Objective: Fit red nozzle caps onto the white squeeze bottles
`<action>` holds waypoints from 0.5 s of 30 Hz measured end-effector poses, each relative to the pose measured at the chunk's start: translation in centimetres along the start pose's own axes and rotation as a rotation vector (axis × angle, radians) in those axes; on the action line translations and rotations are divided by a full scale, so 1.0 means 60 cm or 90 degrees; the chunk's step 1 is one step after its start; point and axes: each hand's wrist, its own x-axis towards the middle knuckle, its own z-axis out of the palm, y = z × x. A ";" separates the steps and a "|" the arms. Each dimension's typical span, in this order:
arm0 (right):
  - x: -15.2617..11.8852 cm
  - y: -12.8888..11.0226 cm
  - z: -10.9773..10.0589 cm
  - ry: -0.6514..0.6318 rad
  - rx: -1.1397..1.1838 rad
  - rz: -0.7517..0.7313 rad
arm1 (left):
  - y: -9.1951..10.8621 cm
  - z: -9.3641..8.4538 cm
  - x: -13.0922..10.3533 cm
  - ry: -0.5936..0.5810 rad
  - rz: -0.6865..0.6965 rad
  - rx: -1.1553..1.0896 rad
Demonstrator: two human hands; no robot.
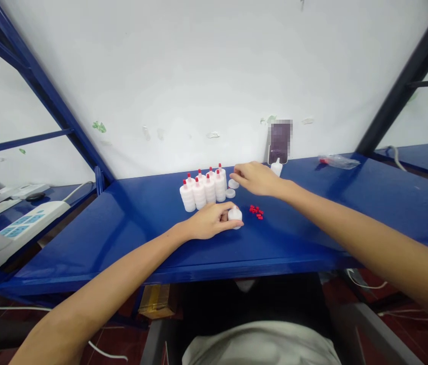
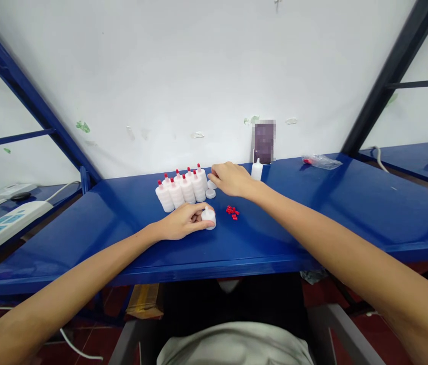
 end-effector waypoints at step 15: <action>-0.076 0.038 -0.033 -0.245 -0.035 -0.053 | 0.003 -0.003 -0.002 -0.003 0.022 0.064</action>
